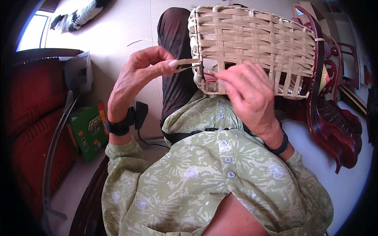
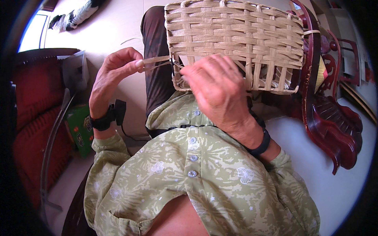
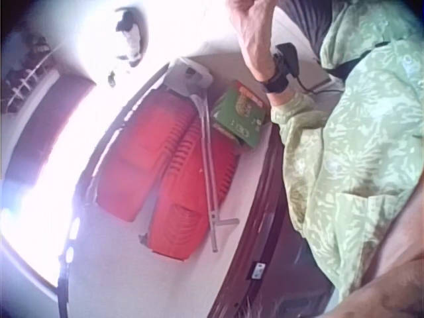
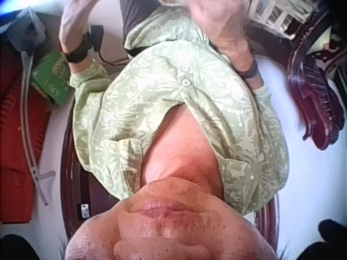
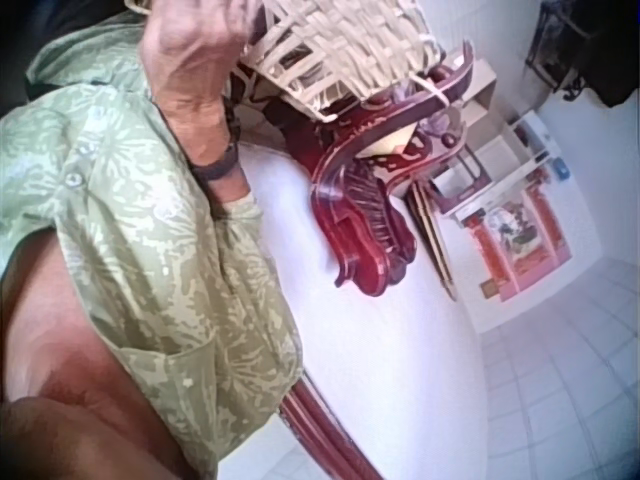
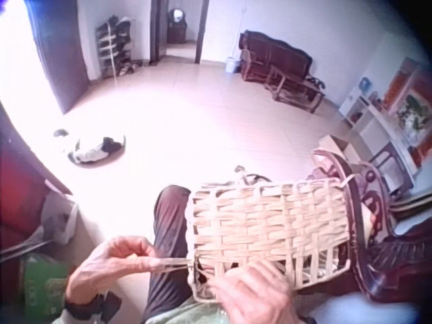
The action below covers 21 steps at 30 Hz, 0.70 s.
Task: The person weaves a basket by hand, threading flexible wooden strips through the woven structure and bending them to secure the edges.
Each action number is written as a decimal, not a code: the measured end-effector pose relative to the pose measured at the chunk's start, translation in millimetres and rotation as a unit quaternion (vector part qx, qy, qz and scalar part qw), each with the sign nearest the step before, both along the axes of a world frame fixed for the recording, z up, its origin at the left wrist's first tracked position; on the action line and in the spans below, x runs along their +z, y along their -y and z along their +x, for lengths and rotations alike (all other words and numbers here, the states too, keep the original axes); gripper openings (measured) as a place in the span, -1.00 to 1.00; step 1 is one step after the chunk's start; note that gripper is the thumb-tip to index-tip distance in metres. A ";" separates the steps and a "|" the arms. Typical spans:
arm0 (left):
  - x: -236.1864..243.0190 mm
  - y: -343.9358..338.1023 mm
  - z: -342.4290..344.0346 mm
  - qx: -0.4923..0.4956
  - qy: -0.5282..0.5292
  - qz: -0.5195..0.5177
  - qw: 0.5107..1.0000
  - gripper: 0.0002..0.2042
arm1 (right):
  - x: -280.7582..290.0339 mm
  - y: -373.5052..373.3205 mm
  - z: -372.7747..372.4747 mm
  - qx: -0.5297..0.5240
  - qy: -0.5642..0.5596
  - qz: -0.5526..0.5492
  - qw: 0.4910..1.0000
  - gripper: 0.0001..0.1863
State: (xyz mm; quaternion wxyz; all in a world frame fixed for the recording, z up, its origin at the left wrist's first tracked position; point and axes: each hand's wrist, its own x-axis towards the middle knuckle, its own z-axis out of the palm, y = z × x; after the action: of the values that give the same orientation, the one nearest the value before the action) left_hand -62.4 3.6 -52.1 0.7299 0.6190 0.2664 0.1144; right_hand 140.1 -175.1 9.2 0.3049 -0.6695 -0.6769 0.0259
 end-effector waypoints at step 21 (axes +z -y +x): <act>47.9 20.2 -14.6 0.090 0.184 -0.118 0.972 -0.71 | -11.9 -40.4 -41.6 0.014 -0.171 0.035 0.984 -0.81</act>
State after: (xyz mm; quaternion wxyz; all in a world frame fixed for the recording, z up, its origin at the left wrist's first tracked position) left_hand -76.9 -16.6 -4.1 0.8212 0.4700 0.1938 0.2591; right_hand 98.5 -134.7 -2.8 0.4394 -0.6342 -0.6246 0.1204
